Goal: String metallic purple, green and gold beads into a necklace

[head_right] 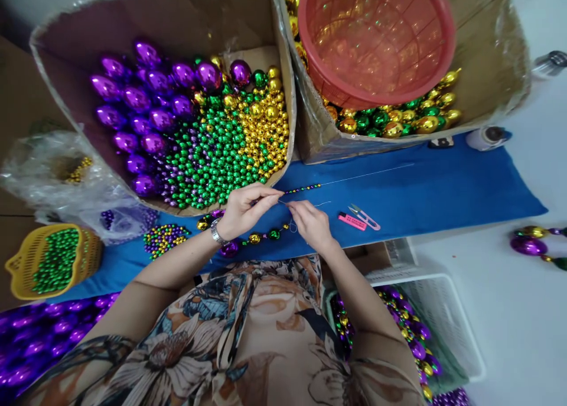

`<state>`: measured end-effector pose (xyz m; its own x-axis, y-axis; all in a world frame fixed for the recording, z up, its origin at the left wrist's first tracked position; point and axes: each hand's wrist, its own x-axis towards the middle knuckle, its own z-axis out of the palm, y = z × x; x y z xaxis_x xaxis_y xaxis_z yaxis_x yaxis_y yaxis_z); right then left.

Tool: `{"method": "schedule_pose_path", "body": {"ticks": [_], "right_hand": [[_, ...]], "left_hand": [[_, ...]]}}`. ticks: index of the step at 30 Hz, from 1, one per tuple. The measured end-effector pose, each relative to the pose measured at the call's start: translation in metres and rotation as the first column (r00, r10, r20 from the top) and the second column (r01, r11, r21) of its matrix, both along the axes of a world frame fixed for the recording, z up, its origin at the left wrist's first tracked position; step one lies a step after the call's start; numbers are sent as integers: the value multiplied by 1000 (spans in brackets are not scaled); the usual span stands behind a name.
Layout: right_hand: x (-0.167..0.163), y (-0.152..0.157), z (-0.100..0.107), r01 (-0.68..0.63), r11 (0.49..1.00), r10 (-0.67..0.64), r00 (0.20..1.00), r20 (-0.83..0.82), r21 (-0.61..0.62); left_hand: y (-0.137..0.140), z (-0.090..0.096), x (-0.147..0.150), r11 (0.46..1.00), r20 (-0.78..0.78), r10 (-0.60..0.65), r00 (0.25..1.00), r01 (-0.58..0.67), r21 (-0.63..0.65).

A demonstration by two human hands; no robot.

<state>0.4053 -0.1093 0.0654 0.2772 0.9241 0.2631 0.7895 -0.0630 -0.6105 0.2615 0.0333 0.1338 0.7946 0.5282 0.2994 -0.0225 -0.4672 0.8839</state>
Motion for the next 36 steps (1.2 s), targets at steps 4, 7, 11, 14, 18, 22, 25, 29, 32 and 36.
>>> {"method": "schedule_pose_path", "body": {"ticks": [4, 7, 11, 14, 18, 22, 25, 29, 32, 36], "right_hand": [[5, -3, 12, 54, 998, -52, 994, -94, 24], [11, -8, 33, 103, 994, -94, 961, -261, 21], [12, -10, 68, 146, 982, -96, 937, -336, 124], [12, -12, 88, 227, 951, -139, 921, -364, 211], [23, -12, 103, 353, 852, -198, 901, -387, 386], [53, -14, 102, 472, 642, -199, 863, -464, 604], [75, -18, 88, 558, 549, -243, 819, -520, 622], [80, -22, 65, 608, 575, -292, 777, -557, 547], [70, -20, 54, 601, 631, -326, 780, -535, 491], [64, -16, 57, 637, 624, -374, 752, -543, 453]], "left_hand": [[0, -10, 5, 987, 19, -20, 1000, 23, -161], [0, -31, 14, 981, -32, -180, 983, 177, -83], [-4, -57, 39, 905, -153, -396, 905, 413, 99], [-8, -71, 59, 851, -235, -467, 852, 506, 143], [-15, -84, 69, 808, -379, -486, 787, 570, 149], [-22, -88, 59, 818, -560, -384, 734, 552, 162], [-24, -82, 46, 832, -652, -260, 712, 508, 223], [-22, -73, 32, 816, -752, -104, 651, 488, 309], [-18, -68, 25, 792, -764, -53, 643, 493, 360], [-16, -65, 19, 764, -778, -16, 628, 509, 395]]}}
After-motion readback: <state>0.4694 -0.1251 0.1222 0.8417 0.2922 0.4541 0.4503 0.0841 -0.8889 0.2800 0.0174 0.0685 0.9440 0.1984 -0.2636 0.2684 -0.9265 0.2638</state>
